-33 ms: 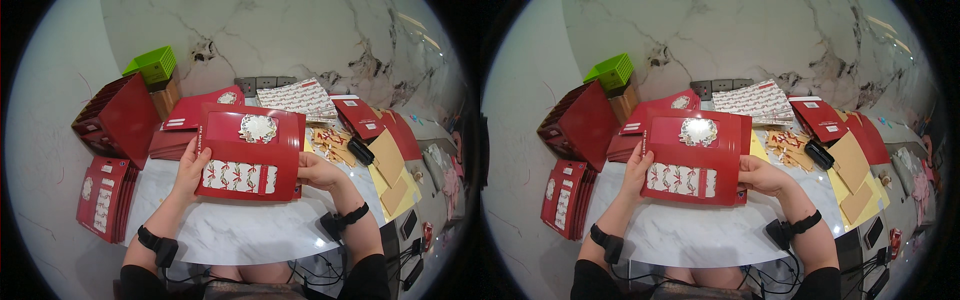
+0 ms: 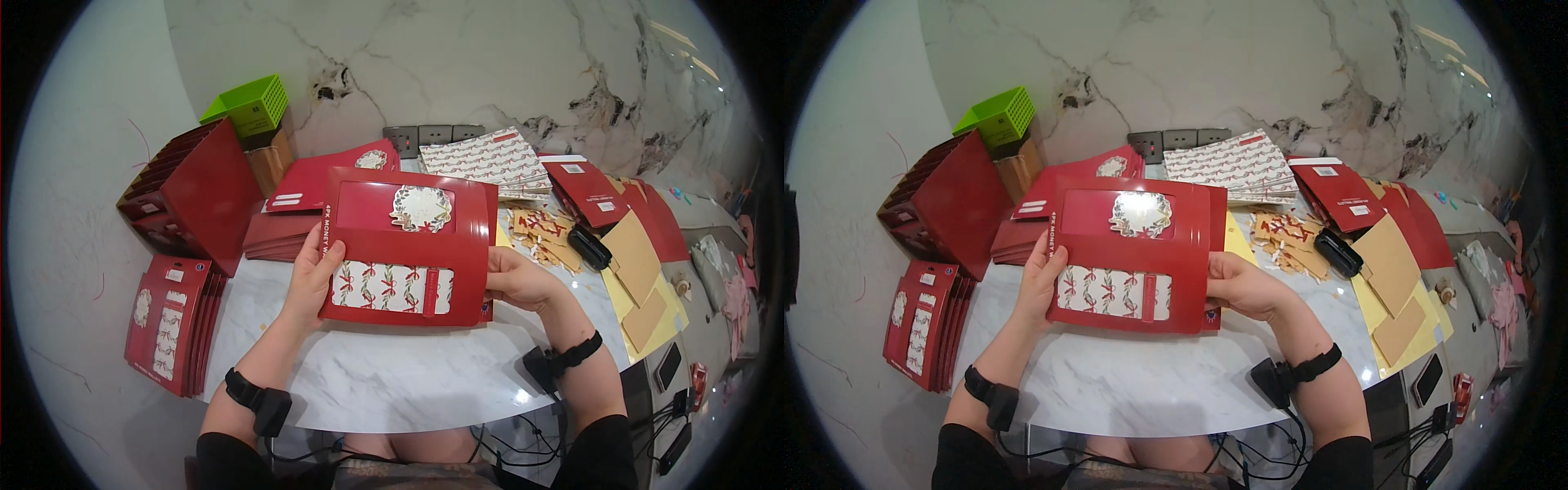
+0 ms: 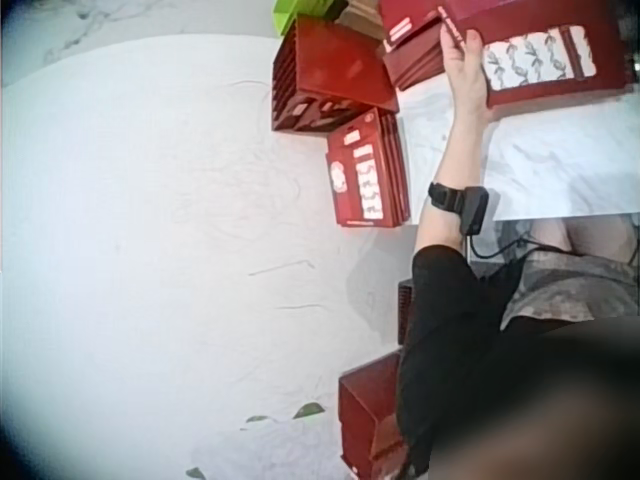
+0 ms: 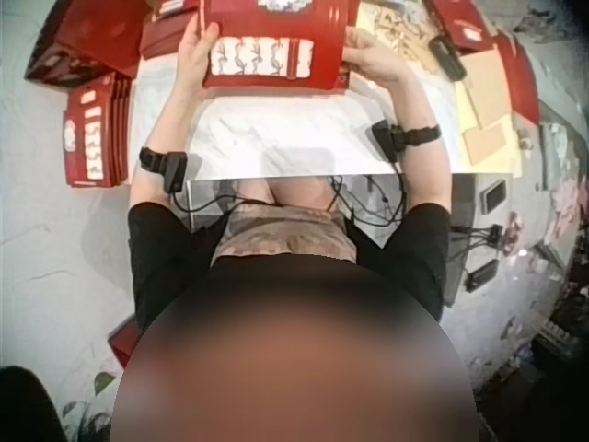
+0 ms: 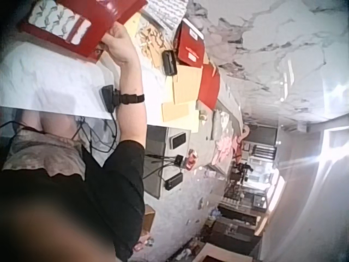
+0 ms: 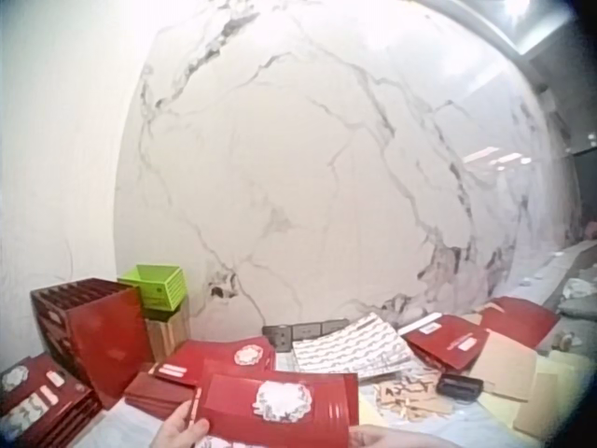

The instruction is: Organizing stationery cards and envelopes into a display package.

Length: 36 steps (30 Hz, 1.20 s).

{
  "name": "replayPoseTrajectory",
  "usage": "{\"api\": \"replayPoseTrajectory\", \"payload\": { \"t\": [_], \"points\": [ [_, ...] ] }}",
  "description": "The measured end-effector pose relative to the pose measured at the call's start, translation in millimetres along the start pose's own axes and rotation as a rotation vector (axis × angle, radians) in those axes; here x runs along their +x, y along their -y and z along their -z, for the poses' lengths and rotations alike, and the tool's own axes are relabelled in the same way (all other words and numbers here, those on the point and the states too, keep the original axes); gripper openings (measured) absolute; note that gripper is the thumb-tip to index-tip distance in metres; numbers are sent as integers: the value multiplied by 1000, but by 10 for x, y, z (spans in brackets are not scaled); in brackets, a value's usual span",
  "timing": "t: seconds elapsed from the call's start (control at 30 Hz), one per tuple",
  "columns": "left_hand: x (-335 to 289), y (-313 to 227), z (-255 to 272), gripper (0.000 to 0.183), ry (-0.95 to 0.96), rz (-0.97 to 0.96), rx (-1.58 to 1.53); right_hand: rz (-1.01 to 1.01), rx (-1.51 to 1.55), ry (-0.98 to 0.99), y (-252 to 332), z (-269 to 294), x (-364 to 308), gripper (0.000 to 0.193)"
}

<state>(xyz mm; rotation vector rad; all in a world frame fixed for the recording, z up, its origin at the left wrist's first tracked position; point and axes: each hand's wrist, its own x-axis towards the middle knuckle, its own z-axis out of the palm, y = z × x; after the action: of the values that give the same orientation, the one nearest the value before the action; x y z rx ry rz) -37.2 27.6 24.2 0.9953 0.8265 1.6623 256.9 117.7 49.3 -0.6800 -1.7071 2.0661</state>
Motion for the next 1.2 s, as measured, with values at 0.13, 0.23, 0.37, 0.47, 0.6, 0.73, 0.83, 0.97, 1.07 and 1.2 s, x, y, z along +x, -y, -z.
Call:
{"api": "replayPoseTrajectory", "payload": {
  "t": [0.13, 0.23, 0.37, 0.47, 0.6, 0.73, 0.83, 0.97, 1.07, 1.2],
  "points": [
    [-1, -14, -9, 42, 6, 14, -34, 42, -106, -74, -69, 21, 54, 30],
    [-4, -14, -37, 44, 7, -8, -52, 130, -92, -91, -89, 7, 74, 28],
    [-12, 30, -23, 46, 13, 7, -91, 119, -43, -161, -124, 37, 100, 26],
    [-25, 59, -31, 50, 28, -29, -118, 115, 14, -149, -114, 26, 90, 25],
    [-56, 42, -49, 53, 19, -30, -100, 113, 27, -91, -137, 13, 98, 24],
    [-84, 36, -110, 55, -9, -69, -87, 72, 134, -49, -143, 21, 91, 24],
    [-85, 33, -111, 63, 76, -87, 8, 30, 136, -72, -132, 15, 89, 25],
    [-58, 21, -86, 68, 67, -44, -21, 9, -56, -236, -26, -31, 89, 23],
    [-48, 40, -71, 68, 46, -70, 5, 18, -145, -312, 0, -35, 77, 22],
    [-42, 12, -76, 62, 5, -60, 50, 40, 61, -319, -36, 68, 74, 24]
  ]
}}
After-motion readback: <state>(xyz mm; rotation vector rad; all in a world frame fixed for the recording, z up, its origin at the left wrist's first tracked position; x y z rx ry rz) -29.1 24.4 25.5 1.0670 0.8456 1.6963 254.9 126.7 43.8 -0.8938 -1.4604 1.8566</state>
